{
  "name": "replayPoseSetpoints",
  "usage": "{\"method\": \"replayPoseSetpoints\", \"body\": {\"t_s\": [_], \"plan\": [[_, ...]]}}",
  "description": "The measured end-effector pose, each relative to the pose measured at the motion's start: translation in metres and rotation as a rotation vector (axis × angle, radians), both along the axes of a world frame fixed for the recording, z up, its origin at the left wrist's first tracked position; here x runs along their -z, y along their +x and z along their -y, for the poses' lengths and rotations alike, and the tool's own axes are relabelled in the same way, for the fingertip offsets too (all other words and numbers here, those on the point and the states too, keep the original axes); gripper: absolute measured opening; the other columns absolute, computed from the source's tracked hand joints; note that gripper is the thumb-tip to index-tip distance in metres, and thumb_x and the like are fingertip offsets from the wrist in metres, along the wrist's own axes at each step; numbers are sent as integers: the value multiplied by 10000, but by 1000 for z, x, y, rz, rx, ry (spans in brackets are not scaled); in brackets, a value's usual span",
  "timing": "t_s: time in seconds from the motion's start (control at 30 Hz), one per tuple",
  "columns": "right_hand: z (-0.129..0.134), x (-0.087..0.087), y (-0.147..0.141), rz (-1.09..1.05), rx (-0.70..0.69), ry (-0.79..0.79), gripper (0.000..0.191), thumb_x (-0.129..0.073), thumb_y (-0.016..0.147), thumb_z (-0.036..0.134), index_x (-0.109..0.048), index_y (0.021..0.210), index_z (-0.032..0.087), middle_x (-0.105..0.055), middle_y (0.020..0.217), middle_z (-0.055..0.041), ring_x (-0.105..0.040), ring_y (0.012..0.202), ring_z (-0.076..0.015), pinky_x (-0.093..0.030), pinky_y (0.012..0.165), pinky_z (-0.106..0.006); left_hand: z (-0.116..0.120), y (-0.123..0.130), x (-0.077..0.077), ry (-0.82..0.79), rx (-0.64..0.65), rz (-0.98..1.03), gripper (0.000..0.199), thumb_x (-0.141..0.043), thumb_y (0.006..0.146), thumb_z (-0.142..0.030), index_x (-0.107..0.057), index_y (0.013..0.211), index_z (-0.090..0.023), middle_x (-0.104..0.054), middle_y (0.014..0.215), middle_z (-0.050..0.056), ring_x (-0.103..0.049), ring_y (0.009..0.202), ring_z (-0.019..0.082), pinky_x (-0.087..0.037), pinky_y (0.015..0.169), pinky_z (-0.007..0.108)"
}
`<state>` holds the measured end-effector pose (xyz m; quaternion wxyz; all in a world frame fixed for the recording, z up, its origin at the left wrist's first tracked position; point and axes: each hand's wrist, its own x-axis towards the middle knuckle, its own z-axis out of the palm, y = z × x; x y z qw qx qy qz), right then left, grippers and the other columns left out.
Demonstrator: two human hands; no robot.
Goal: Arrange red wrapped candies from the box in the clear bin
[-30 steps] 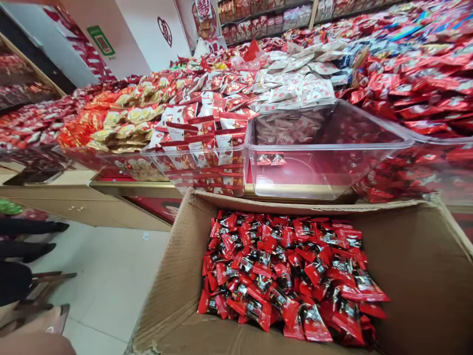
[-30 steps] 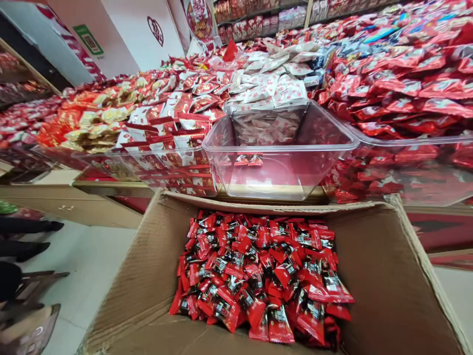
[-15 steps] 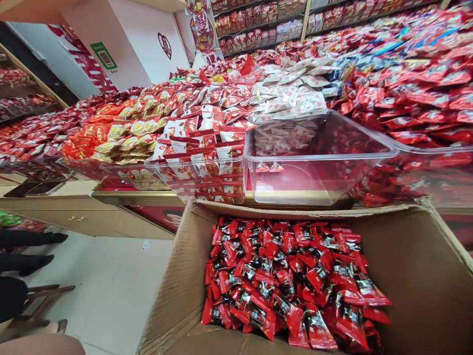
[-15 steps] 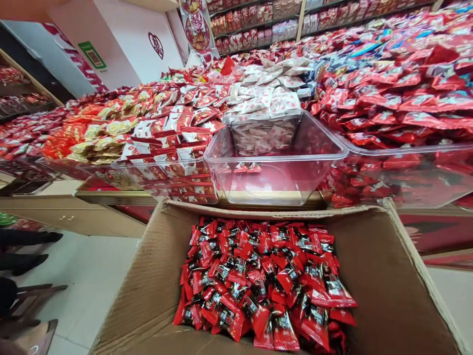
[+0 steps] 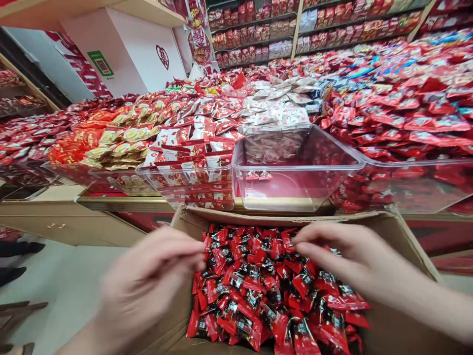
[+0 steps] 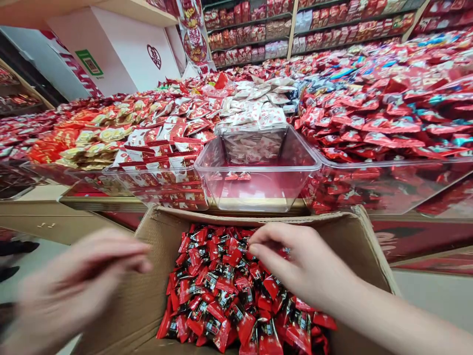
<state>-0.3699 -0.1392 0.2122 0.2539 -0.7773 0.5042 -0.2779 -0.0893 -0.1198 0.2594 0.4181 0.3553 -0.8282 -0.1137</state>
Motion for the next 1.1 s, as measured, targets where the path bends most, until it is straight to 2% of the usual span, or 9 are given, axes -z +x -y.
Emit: {"method": "replayPoseSetpoints", "body": {"t_s": [0.1,0.2,0.33,0.47,0.57,0.67,0.87,0.97,1.1], "plan": [[14,21,34,-296,-150,217,275,-476,781,393,-615,844,164,-667,766,-76,-615,689,-215,-481,618,-331,25,-28,25,204,114,190,163,-466,828,-148,-584,934,-186,-624,726,6,-562,558,83,-451,534,199],[19,52,63,-584,-141,310,391,-531,713,420,-615,911,93,-665,822,-182,-623,740,-318,-477,632,-410,46,-53,48,252,133,298,218,-399,865,-244,-595,914,-162,-652,781,43,-586,647,111,-437,595,206],[21,72,72,-594,-168,270,399,-630,600,269,-608,943,67,-643,890,-194,-568,903,-340,-457,745,-401,55,-56,58,272,143,397,288,-398,855,-314,-615,734,-168,-614,624,22,-545,576,119,-381,544,212],[28,55,63,-359,-105,271,379,-687,549,348,-585,857,150,-611,897,-120,-560,817,-255,-444,676,-325,48,-40,53,461,6,529,311,-354,867,-370,-598,823,-184,-629,747,28,-550,676,146,-369,597,229],[30,37,59,-150,-99,283,328,-695,559,381,-530,761,182,-587,734,-22,-518,669,-173,-397,575,-265,46,-37,51,658,56,510,398,-365,841,-469,-594,714,-168,-591,645,-2,-504,576,122,-323,507,213],[29,26,55,144,-165,399,352,-702,577,395,-510,774,176,-572,708,6,-497,658,-143,-389,577,-246,47,-42,50,786,154,348,395,-391,835,-446,-588,672,-145,-541,597,-26,-470,554,100,-307,487,198],[23,10,50,646,-334,684,232,-530,784,382,-543,797,151,-577,747,-7,-528,720,-125,-415,709,-277,44,-48,46,1158,276,-145,388,-393,828,-473,-557,792,-123,-576,708,18,-530,580,104,-436,524,218],[20,4,50,707,-330,710,231,-506,804,378,-558,809,153,-583,735,-4,-536,703,-119,-423,688,-272,42,-47,45,1197,290,-253,411,-417,801,-522,-536,755,-131,-569,659,13,-517,533,87,-434,499,204],[17,-2,49,598,-232,528,235,-536,789,360,-599,932,183,-622,876,-25,-550,821,-147,-425,767,-291,43,-44,45,1146,253,-223,435,-425,776,-566,-499,705,-143,-533,565,-15,-505,490,79,-412,483,193]]}}
